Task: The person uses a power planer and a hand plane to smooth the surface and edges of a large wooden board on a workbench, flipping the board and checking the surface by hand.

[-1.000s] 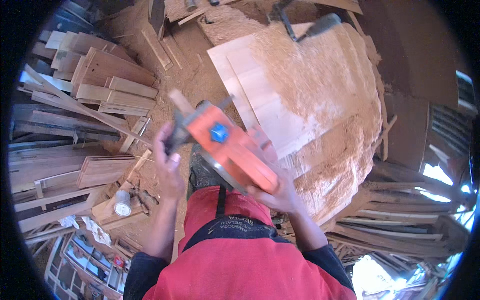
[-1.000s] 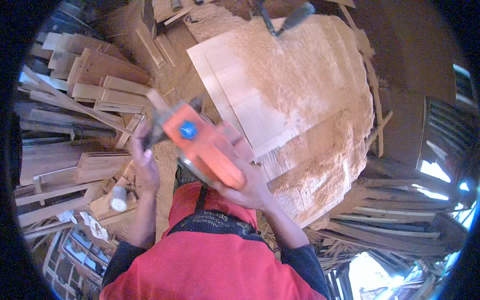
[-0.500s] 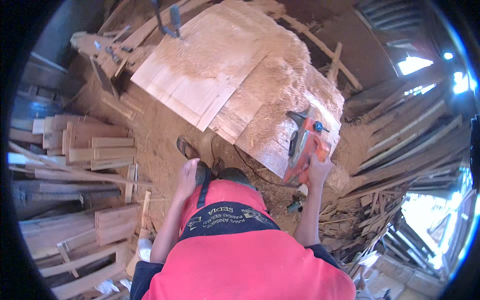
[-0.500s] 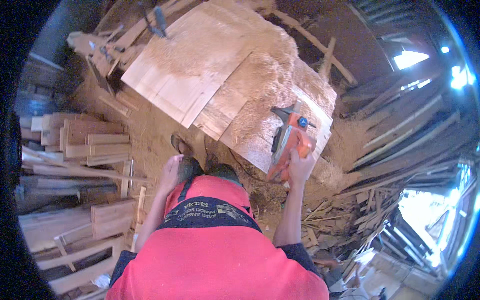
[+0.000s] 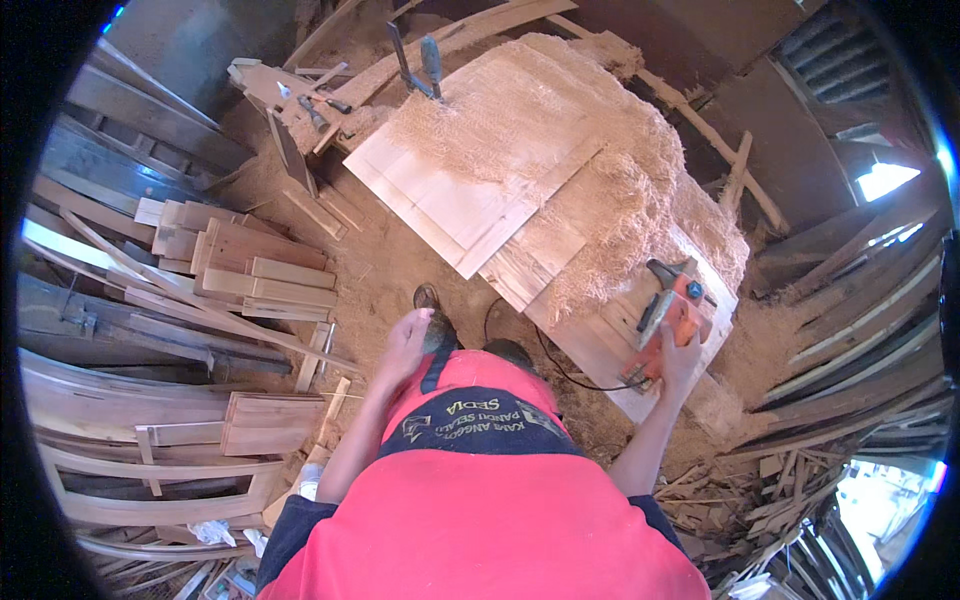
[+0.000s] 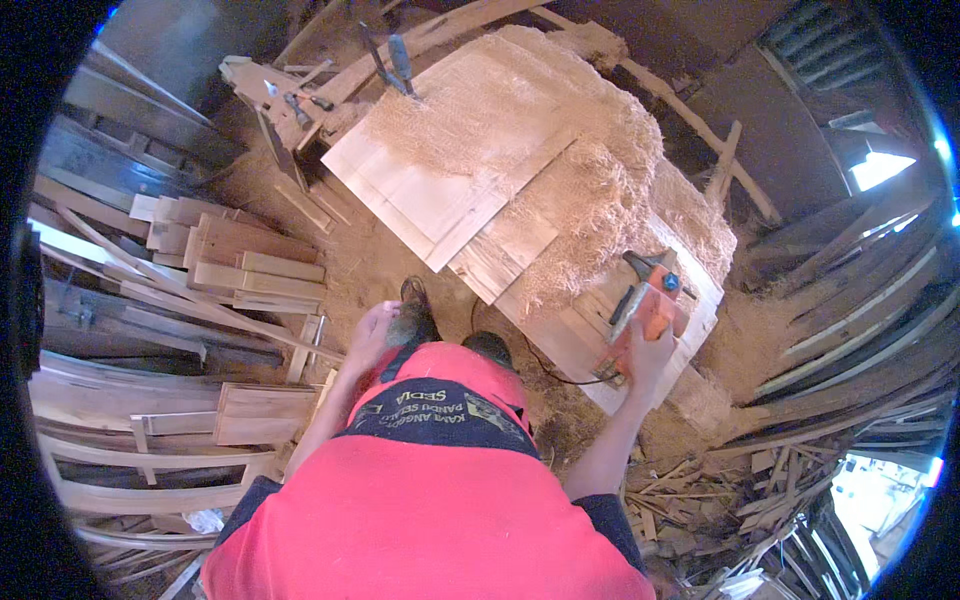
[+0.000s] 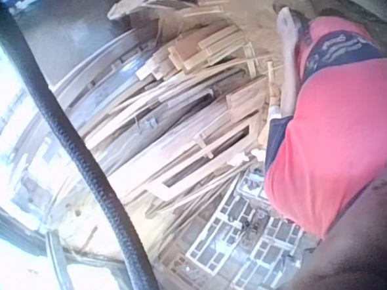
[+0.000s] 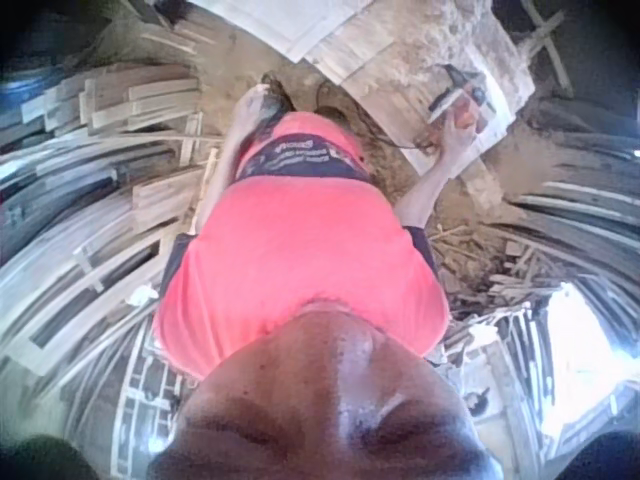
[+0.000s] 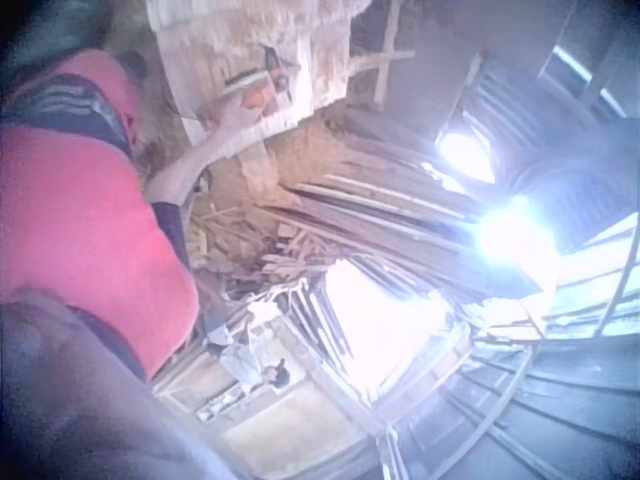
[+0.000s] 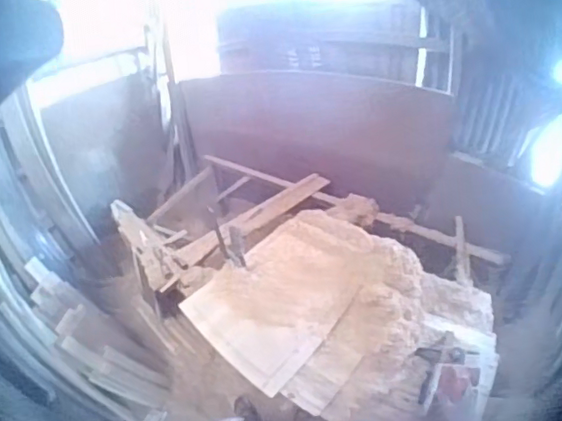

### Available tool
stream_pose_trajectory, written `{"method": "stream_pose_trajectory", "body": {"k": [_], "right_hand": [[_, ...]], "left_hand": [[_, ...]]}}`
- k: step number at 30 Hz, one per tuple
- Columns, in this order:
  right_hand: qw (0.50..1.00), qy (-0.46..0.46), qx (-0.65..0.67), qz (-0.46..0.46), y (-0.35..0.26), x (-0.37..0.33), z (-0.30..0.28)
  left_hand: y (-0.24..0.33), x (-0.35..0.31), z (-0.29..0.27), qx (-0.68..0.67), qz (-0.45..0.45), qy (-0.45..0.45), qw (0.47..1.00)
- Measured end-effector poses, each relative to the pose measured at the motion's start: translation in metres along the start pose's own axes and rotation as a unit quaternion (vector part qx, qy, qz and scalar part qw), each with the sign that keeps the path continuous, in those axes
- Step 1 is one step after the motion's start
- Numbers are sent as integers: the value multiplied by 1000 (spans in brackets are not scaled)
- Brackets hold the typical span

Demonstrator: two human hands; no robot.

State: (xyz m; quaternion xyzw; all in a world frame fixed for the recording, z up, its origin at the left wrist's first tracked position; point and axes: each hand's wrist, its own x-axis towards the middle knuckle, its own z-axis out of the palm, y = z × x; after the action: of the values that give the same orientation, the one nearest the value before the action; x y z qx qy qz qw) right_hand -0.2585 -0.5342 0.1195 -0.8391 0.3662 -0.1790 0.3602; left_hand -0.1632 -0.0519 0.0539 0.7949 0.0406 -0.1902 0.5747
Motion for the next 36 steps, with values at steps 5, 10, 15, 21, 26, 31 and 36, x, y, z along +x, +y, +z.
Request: {"method": "stream_pose_trajectory", "body": {"k": [5, 10, 15, 21, 26, 31, 36], "right_hand": [[982, 105, -146, -52, -23, -12, -15], [939, 317, -101, -86, -113, -6, 48], [959, 97, 231, -134, -251, 52, 253], [932, 35, 327, -153, -410, 125, 464], [969, 81, 227, -55, -488, 125, 506], [926, -124, 269, -236, -461, 166, 491], [947, -24, 275, -165, -474, 134, 496]], "left_hand": [[28, 66, -34, 37, 37, 22, 998], [46, 185, -105, 40, 64, 165, 983], [31, 315, -204, 66, 91, 174, 978], [73, 416, -187, 84, 189, 32, 978], [104, 448, -216, 59, 169, -18, 984], [150, 498, -211, 54, 252, -5, 966], [202, 536, -195, -58, 256, -109, 959]]}}
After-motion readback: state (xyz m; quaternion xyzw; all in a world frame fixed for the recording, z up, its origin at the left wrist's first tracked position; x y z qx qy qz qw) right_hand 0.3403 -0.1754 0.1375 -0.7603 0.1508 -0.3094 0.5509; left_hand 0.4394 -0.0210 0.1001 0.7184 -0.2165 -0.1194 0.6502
